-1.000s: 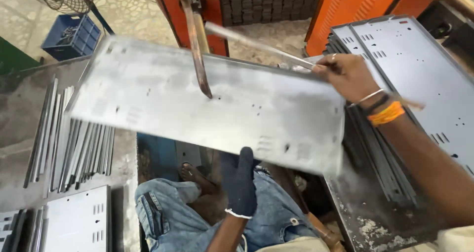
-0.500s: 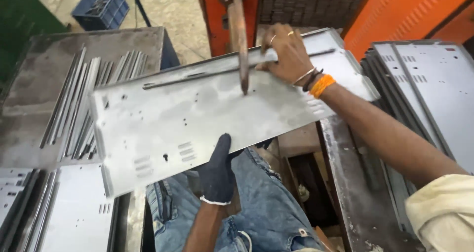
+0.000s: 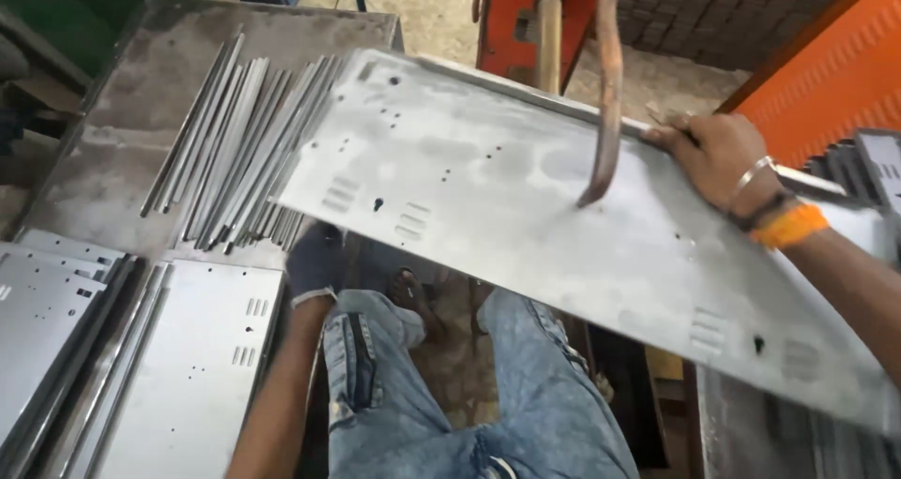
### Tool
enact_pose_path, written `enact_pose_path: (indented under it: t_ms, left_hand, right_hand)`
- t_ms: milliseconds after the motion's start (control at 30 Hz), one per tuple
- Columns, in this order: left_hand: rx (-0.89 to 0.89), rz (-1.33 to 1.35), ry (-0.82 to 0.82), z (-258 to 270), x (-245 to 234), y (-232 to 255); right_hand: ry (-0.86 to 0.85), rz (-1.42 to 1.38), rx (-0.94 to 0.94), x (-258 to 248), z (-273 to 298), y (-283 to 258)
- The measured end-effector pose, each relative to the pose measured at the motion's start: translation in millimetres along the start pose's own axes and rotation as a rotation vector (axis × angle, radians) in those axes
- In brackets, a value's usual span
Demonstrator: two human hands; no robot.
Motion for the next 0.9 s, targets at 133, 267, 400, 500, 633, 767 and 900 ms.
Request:
enact_pose_path:
  t_ms: [133, 267, 400, 500, 633, 767, 900]
  left_hand:
    - [0.174, -0.442, 0.298, -61, 0, -78]
    - [-0.055, -0.620, 0.178, -83, 35, -136]
    - [-0.052, -0.702, -0.007, -63, 18, -62]
    - [-0.032, -0.769, 0.003, -60, 23, -65]
    - [-0.105, -0.699, -0.179, -69, 11, -64]
    - [-0.041, -0.515, 0.013, -108, 21, -131]
    - [-0.075, -0.505, -0.121, -94, -31, -90]
  right_hand:
    - [-0.044, -0.012, 0.229, -2, 17, -8]
    - [-0.016, -0.042, 0.290, -7, 22, -26]
    - [-0.011, -0.027, 0.279, 0, 16, -17]
    - [0.005, -0.023, 0.188, 2, 11, -11]
    - [0.009, -0.052, 0.140, 2, 6, -10]
    - [-0.098, 0.041, 0.264, 3, -3, -12]
    - [-0.019, -0.072, 0.135, 9, 3, -5]
Point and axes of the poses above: each hand's wrist, its own z-axis away from the middle knuckle, its own x-axis out of the palm, y = z × x, the point moved 1 cm from there along -z, towards the middle knuckle, and after that the axes turned 4 degrees about z, right-handed, at the moved point
